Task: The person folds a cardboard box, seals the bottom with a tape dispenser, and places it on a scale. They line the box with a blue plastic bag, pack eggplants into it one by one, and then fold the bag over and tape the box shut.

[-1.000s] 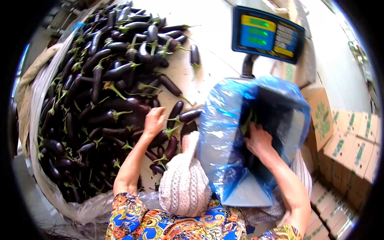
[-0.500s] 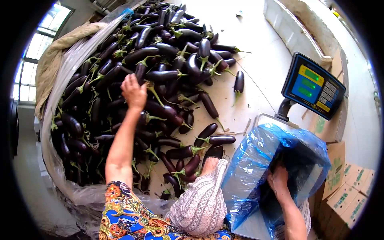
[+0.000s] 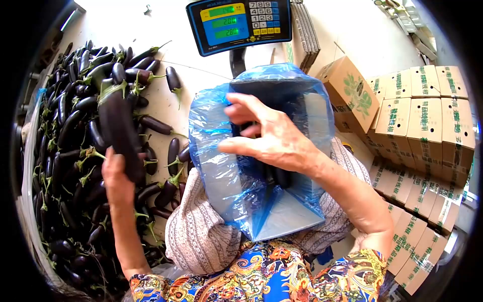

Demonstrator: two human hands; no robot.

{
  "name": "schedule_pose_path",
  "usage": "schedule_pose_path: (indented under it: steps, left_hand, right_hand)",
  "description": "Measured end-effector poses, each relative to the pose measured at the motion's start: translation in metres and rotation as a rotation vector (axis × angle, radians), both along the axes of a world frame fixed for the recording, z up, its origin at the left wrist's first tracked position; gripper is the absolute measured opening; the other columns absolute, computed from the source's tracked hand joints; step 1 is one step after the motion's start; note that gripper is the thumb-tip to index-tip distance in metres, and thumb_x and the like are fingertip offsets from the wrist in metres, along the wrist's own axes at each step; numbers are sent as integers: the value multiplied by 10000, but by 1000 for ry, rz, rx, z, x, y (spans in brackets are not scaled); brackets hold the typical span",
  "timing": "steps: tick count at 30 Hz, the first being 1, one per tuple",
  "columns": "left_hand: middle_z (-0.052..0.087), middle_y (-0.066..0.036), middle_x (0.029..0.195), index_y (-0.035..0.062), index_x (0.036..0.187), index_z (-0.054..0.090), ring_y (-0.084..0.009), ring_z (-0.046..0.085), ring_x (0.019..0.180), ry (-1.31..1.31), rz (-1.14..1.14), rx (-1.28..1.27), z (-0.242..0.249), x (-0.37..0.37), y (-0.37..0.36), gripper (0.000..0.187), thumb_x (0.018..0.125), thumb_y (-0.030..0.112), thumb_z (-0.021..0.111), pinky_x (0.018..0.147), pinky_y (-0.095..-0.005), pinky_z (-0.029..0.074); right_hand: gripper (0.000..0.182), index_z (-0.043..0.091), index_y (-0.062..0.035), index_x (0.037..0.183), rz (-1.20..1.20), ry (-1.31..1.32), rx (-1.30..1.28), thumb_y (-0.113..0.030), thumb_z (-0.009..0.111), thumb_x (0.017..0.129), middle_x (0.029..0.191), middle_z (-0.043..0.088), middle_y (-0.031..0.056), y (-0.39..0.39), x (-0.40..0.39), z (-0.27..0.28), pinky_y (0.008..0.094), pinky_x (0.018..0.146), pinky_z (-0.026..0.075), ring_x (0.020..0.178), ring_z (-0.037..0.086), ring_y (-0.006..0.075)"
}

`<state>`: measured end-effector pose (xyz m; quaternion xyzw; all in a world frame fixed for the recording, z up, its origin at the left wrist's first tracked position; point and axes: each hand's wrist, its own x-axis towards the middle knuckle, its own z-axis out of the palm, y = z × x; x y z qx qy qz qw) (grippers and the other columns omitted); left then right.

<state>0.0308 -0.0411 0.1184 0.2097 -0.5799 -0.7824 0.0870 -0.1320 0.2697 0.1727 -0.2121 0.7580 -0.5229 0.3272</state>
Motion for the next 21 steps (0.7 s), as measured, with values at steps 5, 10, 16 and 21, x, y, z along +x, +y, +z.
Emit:
schedule_pose_path:
  steps: [5, 10, 16, 21]
  left_hand:
    - [658, -126, 1119, -22, 1328, 530, -194, 638, 1040, 92, -731, -246, 31, -63, 104, 548, 863, 166, 749, 930, -330, 516]
    - [635, -145, 1143, 22, 1414, 397, -209, 649, 1006, 43, -952, 269, 4, -93, 164, 616, 907, 201, 698, 892, -332, 527]
    - [678, -151, 987, 23, 1388, 410, -223, 712, 778, -3, -1159, -52, -29, -97, 211, 450, 969, 104, 551, 704, -333, 582]
    - [638, -184, 1015, 70, 1290, 523, -361, 662, 887, 394, -1299, -826, -16, -98, 195, 501, 799, 25, 613, 791, -442, 540]
  right_hand:
    - [636, 429, 28, 1357, -271, -252, -239, -223, 750, 868, 1205, 627, 164, 8, -1, 24, 341, 987, 472, 1111, 601, 207]
    - [458, 457, 0, 1343, -343, -342, -14, -141, 624, 941, 967, 630, 60, 63, 16, 13, 257, 788, 512, 855, 603, 99]
    - [226, 604, -17, 1085, -630, -309, 159, -105, 468, 929, 983, 661, 139, 84, 75, -127, 368, 825, 506, 923, 623, 245]
    - [300, 595, 17, 1104, 127, 259, 460, -52, 499, 828, 965, 665, 208, 114, 23, -79, 422, 844, 507, 972, 646, 362]
